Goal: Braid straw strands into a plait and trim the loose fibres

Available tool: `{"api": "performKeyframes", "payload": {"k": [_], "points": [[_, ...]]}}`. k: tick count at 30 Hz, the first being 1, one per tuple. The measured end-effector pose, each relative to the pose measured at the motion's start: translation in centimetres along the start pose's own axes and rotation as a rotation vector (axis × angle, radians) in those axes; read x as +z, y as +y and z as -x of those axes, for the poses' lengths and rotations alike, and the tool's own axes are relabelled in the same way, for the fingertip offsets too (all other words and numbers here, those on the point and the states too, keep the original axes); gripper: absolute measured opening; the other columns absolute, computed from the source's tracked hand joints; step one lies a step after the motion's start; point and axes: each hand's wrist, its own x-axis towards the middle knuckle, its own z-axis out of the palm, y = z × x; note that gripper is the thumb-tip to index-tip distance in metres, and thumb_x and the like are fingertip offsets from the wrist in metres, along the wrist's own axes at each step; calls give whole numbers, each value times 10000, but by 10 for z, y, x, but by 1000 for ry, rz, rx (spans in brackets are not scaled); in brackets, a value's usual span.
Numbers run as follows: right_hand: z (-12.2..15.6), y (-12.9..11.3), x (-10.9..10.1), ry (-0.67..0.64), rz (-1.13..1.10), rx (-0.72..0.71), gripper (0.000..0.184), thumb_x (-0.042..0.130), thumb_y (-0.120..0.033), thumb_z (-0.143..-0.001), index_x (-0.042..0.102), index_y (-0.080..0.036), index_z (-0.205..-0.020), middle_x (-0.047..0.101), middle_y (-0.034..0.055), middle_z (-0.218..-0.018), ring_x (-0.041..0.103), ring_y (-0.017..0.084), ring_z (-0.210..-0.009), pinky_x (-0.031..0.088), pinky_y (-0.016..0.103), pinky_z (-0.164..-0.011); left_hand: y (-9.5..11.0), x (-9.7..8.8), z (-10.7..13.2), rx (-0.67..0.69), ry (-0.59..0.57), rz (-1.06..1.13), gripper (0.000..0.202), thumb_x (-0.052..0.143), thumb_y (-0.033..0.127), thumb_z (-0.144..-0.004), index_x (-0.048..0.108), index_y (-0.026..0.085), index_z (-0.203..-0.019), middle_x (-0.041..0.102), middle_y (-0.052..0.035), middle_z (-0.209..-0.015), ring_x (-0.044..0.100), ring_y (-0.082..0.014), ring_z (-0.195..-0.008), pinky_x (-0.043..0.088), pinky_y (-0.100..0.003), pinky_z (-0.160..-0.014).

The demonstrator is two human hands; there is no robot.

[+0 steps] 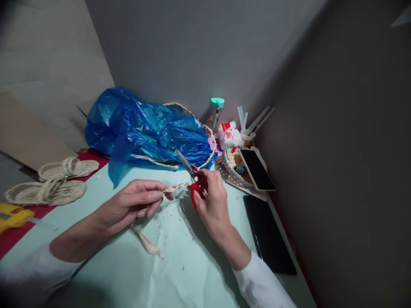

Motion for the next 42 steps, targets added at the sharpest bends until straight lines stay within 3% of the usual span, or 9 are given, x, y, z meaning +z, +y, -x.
{"api": "performKeyframes", "payload": {"k": [4,10,12,15,19,22,25,37,42], "points": [[-6,6,-5,-27,-57,36,315,638,-200,-867,563,-239,-1171,540,73,-1096,571,172,-846,512,302,-712,-3,6,3,-70,-24,163,281,566,306,-874,739,107,-972,376,73,-412,235,-58,-391,154,-218,-411],[-15,12,-31,-27,-158,46,415,741,-343,-836,576,-250,-1205,581,87,-1204,603,235,-1033,513,375,-865,0,14,7,-25,64,322,172,643,237,-852,763,122,-898,704,-54,-682,433,-24,-413,241,-179,-428],[-15,0,-42,6,-86,24,410,730,-343,-848,572,-242,-1213,579,88,-1198,603,229,-1011,516,361,-842,3,15,8,24,117,350,151,653,216,-856,774,128,-876,726,-61,-712,433,-15,-412,252,-172,-430],[-10,-26,-51,14,122,-131,434,713,-336,-858,555,-193,-1236,571,107,-1132,592,201,-881,524,320,-725,6,16,9,121,219,302,156,643,208,-878,785,145,-864,737,-56,-732,425,-11,-422,287,-165,-439],[3,-50,-44,-99,316,-418,532,664,-314,-858,513,-60,-1301,555,203,-1180,573,279,-1020,529,391,-827,3,18,13,237,313,163,179,616,223,-921,791,188,-928,705,-17,-733,461,-30,-481,358,-163,-487],[8,-51,-35,-136,428,-510,493,586,-252,-882,522,8,-1296,583,235,-1169,570,292,-1021,525,414,-836,1,22,16,240,319,125,217,600,170,-921,792,216,-1012,571,39,-572,453,-46,-501,363,-153,-498],[7,-47,-32,-120,496,-582,489,550,-247,-892,538,51,-1280,614,252,-1152,575,305,-1019,525,422,-831,1,25,16,223,338,135,257,611,129,-894,796,229,-1041,544,48,-559,446,-44,-500,373,-148,-501],[8,-42,-31,65,666,-729,398,625,-20,-845,589,50,-1235,723,248,-1072,662,268,-876,522,375,-692,7,29,15,173,311,136,151,661,145,-858,805,186,-851,657,5,-634,455,-41,-492,390,-151,-488],[9,-44,-34,100,703,-735,361,598,-9,-865,603,17,-1225,743,218,-1033,674,243,-832,525,356,-683,8,28,17,179,306,45,165,662,192,-861,792,152,-769,507,39,-513,436,-56,-482,365,-164,-465]]}}
